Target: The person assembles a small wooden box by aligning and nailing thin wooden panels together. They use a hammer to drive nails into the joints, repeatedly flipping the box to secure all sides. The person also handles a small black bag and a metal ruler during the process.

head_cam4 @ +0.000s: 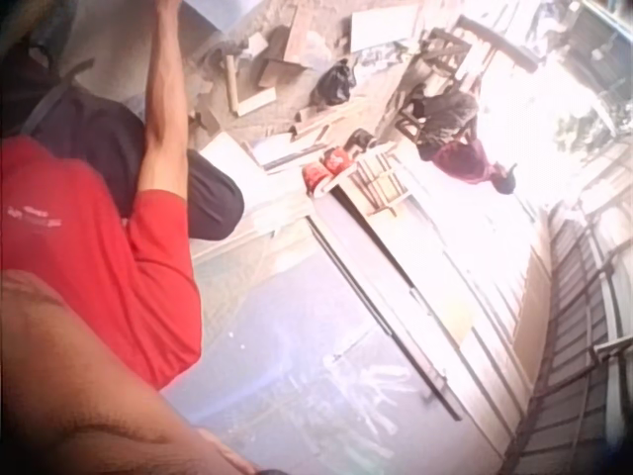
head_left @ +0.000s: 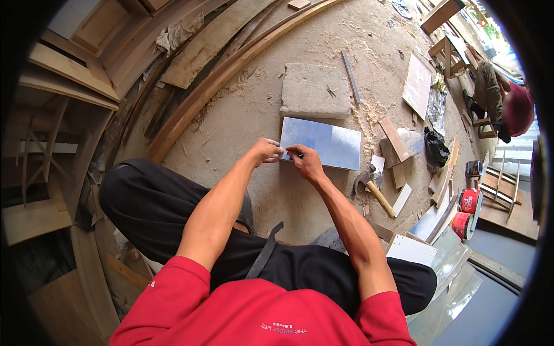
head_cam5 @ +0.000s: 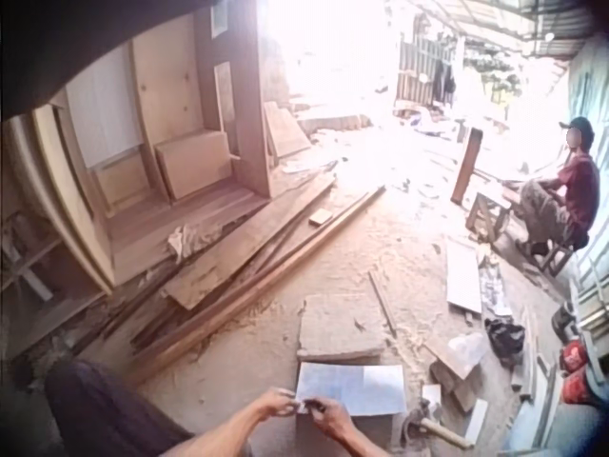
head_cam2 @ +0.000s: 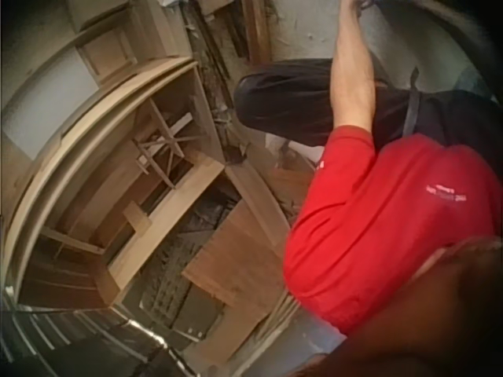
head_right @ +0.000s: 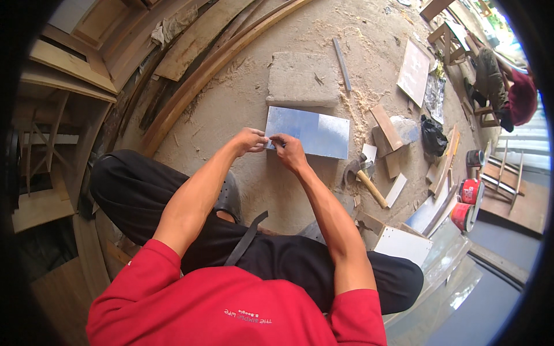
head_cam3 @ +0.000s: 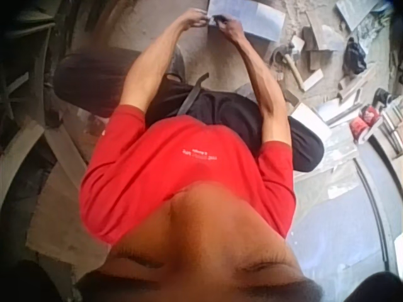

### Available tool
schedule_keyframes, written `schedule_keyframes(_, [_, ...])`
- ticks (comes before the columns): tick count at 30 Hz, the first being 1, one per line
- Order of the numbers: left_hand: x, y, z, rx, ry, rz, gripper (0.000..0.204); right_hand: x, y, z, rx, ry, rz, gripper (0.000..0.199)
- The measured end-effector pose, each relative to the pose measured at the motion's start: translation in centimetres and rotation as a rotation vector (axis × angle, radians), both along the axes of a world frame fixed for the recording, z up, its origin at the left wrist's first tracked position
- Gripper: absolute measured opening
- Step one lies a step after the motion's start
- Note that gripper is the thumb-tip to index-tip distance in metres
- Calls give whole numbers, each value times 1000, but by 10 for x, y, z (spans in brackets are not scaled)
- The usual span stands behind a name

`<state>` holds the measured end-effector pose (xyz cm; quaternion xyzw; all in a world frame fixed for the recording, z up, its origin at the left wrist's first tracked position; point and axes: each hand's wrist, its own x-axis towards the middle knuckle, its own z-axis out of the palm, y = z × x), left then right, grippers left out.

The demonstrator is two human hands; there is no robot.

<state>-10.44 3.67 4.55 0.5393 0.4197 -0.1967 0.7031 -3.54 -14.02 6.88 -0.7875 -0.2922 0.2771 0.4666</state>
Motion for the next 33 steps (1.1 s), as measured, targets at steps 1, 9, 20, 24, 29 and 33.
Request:
schedule_keyframes(1, [-1,-1,1,7,-3,7,43,0,0,-1,1,-23,-4,17])
schedule_keyframes(9, [-12,0,1,-69,-56,47,41,-4,5,-11,13,-155,23,17])
schedule_keyframes(20, [-23,-10,20,656,-348,-243,22,-8,5,-13,1,-302,11,15])
schedule_keyframes(24, [-23,-14,25,679,-395,-295,21,-11,4,-13,-2,-330,-1,16])
schedule_keyframes(29, [-21,-17,22,639,-387,-278,21,-11,7,-12,-19,-379,-23,20])
schedule_keyframes(33, [-17,-21,26,758,-358,-307,20,-14,9,-14,-52,-392,-24,18])
